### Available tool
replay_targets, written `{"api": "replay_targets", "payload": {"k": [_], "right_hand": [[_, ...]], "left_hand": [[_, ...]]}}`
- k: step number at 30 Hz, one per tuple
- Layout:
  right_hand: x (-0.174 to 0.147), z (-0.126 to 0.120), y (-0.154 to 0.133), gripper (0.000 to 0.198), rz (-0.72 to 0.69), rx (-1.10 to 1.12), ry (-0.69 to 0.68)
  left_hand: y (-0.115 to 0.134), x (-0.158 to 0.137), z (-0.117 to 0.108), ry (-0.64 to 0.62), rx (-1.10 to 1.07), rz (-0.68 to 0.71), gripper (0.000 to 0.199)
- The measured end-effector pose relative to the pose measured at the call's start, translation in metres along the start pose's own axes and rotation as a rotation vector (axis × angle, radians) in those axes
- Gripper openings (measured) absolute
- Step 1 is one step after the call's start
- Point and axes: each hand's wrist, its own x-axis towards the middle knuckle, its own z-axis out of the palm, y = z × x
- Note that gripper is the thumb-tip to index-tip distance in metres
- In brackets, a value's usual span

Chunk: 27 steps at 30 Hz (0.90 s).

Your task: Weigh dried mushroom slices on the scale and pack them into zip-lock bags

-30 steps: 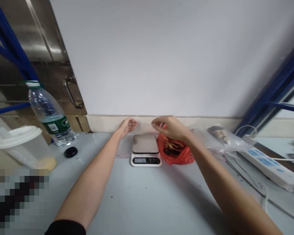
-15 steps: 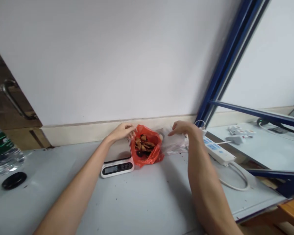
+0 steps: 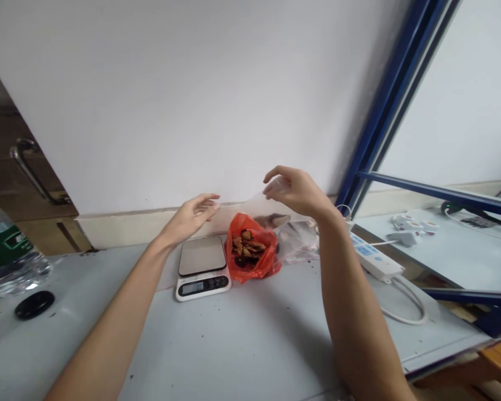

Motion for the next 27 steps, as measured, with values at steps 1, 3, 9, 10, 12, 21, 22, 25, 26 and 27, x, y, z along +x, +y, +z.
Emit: {"api": "replay_targets", "payload": {"k": [1,3,9,10,12,21,22,25,26,27], "right_hand": [[0.0,0.007,-0.007,0.021,-0.04,0.063,-0.006],[0.002,0.022,-0.019,0.019,-0.095,0.191,-0.022],[0.007,0.048,-0.023,0.026,-0.009,0.348,-0.125],[0.008,0.048,-0.02,0.029,0.02,0.312,-0.189],[0.008,0.046,-0.013,0.042,0.043,0.229,-0.341],[0.008,0.057,-0.007,0.029,0.106,0.28,-0.733],[0.008,0.061,-0.008,0.028,0.133,0.295,-0.722],[0.008,0.071,-0.009,0.022,0.188,0.295,-0.673],[0.008,0.074,-0.01,0.019,0.202,0.287,-0.664],[0.008,0.076,-0.011,0.017,0.21,0.28,-0.658]], "left_hand": [[0.003,-0.003,-0.004,0.002,0.011,0.012,0.04],[0.008,-0.009,-0.012,-0.01,0.05,0.032,0.039],[0.014,-0.014,-0.039,-0.025,0.106,0.0,0.013],[0.015,-0.015,-0.045,0.001,0.1,-0.006,0.013],[0.014,-0.015,-0.054,0.049,0.107,-0.017,0.015],[-0.003,-0.01,-0.048,0.282,0.392,0.102,0.024],[-0.002,-0.011,-0.042,0.283,0.424,0.13,0.022],[0.006,-0.015,-0.026,0.055,0.408,0.118,0.008],[0.009,-0.016,-0.021,-0.068,0.362,0.084,0.011],[0.011,-0.018,-0.016,-0.169,0.307,0.036,0.015]]}}
